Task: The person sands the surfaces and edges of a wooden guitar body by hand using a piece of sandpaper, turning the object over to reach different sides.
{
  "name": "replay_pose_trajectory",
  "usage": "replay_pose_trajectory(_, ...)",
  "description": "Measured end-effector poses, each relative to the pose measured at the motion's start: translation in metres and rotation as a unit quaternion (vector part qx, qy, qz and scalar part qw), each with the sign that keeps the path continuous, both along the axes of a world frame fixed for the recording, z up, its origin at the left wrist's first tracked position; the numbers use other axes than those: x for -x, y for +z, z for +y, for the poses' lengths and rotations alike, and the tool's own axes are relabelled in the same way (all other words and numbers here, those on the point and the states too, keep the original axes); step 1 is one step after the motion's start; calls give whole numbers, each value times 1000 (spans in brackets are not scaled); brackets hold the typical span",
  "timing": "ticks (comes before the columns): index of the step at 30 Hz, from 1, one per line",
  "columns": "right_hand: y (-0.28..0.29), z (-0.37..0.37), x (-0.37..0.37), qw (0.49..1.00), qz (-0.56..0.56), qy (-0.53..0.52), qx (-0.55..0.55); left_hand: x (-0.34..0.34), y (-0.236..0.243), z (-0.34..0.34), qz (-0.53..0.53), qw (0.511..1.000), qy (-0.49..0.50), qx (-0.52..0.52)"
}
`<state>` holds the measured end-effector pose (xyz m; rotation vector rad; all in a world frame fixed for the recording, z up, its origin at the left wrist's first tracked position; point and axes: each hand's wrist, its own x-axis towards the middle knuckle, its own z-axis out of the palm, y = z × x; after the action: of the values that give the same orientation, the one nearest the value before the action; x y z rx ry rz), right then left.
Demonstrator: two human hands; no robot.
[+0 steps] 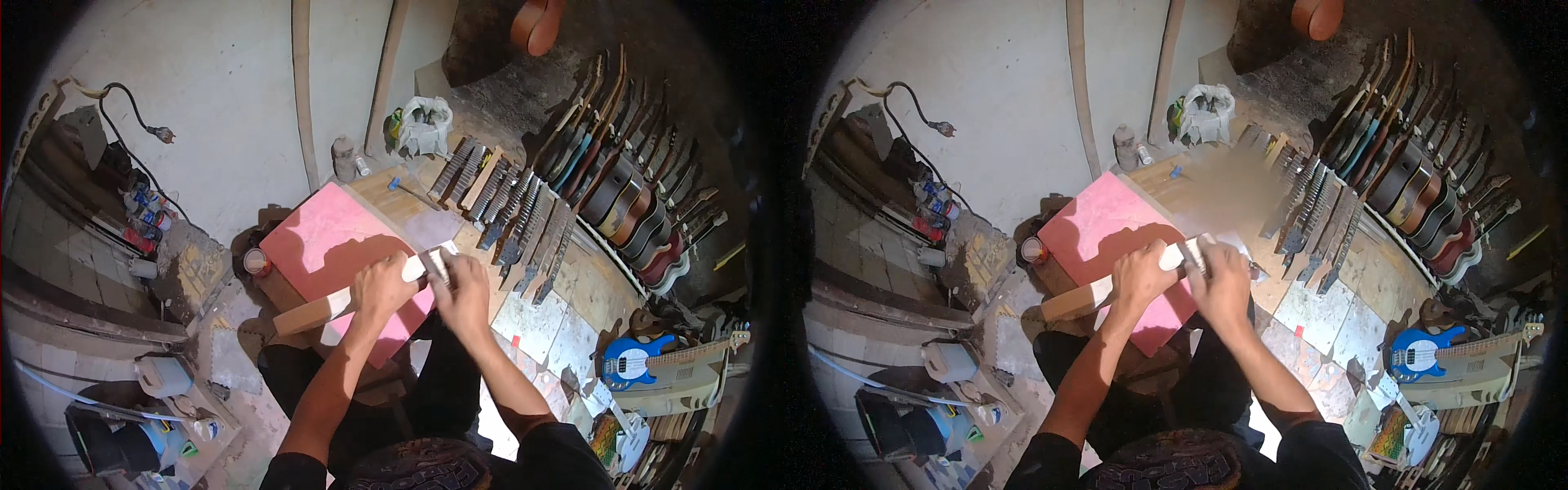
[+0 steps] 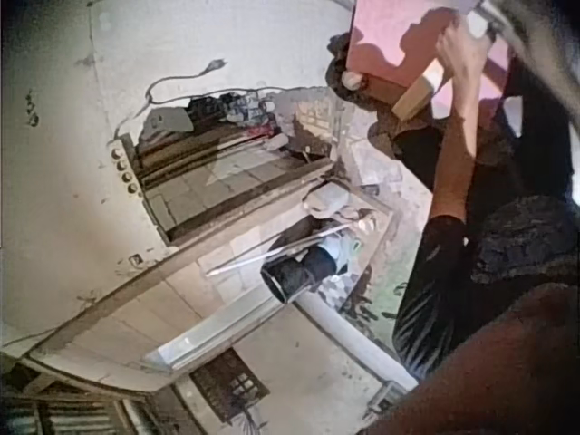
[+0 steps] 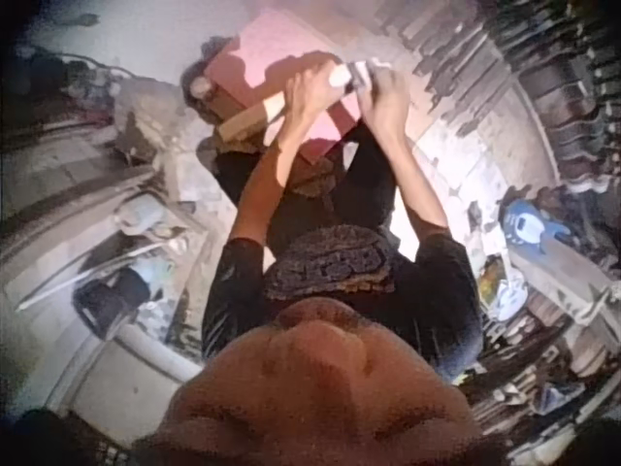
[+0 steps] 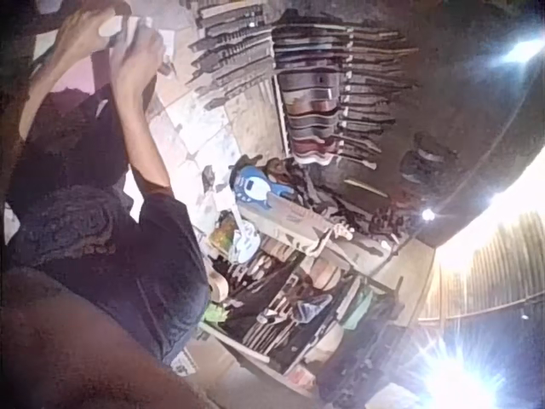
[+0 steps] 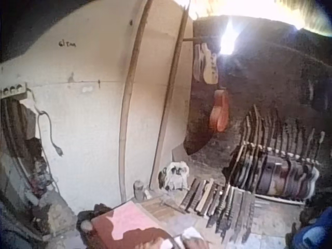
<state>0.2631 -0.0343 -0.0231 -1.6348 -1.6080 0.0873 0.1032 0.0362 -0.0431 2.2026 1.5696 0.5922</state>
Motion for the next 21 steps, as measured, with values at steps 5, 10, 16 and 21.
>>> replay_pose_trajectory(5,-23,29,-38,978,180,-16,104,-4,8,1,-1,999,-21,31)
replay_pose_trajectory(10,-12,16,-14,994,79,0,73,-3,-10,0,13,1000,-14,14)
replay_pose_trajectory(16,17,-1,23,996,-82,34,21,7,-19,1,2,1000,1,10)
replay_pose_trajectory(21,-32,40,-49,975,192,-42,101,-13,10,-2,-19,999,-33,1)
